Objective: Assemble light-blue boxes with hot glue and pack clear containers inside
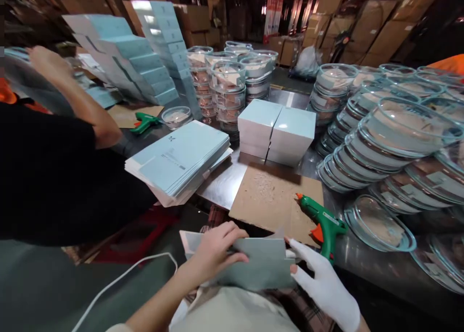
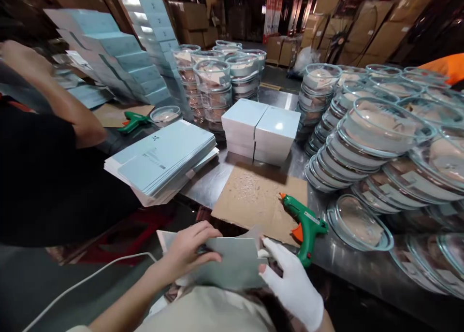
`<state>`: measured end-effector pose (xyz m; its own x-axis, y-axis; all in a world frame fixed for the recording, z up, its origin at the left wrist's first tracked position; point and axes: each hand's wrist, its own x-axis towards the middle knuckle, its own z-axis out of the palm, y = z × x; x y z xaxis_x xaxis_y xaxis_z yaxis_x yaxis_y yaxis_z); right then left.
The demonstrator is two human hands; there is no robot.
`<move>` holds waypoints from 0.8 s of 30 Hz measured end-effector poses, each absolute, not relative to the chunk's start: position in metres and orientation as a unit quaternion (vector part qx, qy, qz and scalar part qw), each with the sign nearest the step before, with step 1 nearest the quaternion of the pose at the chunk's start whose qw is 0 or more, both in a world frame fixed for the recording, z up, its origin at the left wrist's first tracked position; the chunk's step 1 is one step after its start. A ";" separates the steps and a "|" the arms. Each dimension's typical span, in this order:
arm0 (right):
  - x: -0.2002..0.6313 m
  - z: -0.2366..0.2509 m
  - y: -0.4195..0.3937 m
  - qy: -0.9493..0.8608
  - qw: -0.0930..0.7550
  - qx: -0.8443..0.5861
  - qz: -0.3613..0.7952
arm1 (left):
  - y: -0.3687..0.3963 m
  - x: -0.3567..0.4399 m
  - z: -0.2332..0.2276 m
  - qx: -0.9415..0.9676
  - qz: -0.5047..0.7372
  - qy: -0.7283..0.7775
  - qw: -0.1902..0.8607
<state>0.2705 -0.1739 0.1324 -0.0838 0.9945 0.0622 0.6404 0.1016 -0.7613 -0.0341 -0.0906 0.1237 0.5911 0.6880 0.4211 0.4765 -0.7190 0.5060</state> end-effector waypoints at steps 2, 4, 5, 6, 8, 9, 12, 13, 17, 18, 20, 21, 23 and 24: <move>0.273 0.131 -0.180 -0.653 0.325 -0.609 0.311 | -0.094 -0.034 0.114 0.870 0.306 0.331 0.200; 0.273 0.133 -0.182 -0.642 0.367 -0.617 0.269 | -0.095 -0.033 0.108 0.865 0.300 0.335 0.223; 0.272 0.135 -0.182 -0.647 0.382 -0.613 0.245 | -0.095 -0.032 0.106 0.865 0.295 0.333 0.230; 0.271 0.135 -0.182 -0.654 0.388 -0.607 0.230 | -0.096 -0.031 0.104 0.868 0.291 0.328 0.234; 0.268 0.135 -0.181 -0.663 0.389 -0.602 0.216 | -0.096 -0.030 0.103 0.872 0.293 0.320 0.227; 0.266 0.135 -0.181 -0.662 0.392 -0.607 0.201 | -0.096 -0.029 0.104 0.871 0.298 0.323 0.221; 0.262 0.134 -0.182 -0.646 0.440 -0.614 0.106 | -0.095 -0.030 0.108 0.858 0.314 0.344 0.217; 0.260 0.135 -0.183 -0.653 0.455 -0.601 0.081 | -0.094 -0.030 0.110 0.856 0.312 0.349 0.220; 0.251 0.139 -0.184 -0.706 0.434 -0.555 0.073 | -0.092 -0.029 0.114 0.864 0.284 0.349 0.227; 0.249 0.139 -0.184 -0.710 0.418 -0.561 0.084 | -0.091 -0.029 0.114 0.866 0.278 0.349 0.225; 0.247 0.136 -0.183 -0.705 0.390 -0.580 0.121 | -0.091 -0.027 0.113 0.872 0.269 0.348 0.217; 0.248 0.134 -0.183 -0.697 0.380 -0.590 0.151 | -0.091 -0.027 0.112 0.876 0.265 0.347 0.207; 0.251 0.128 -0.183 -0.665 0.362 -0.604 0.249 | -0.090 -0.027 0.109 0.884 0.252 0.349 0.179; 0.254 0.125 -0.183 -0.640 0.352 -0.599 0.328 | -0.090 -0.027 0.107 0.889 0.246 0.347 0.166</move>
<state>0.2538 -0.1832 0.1251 -0.0348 0.9978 0.0567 0.5362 0.0666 -0.8414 -0.0268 -0.0897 0.1072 0.6373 0.6998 0.3228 0.5358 -0.7034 0.4670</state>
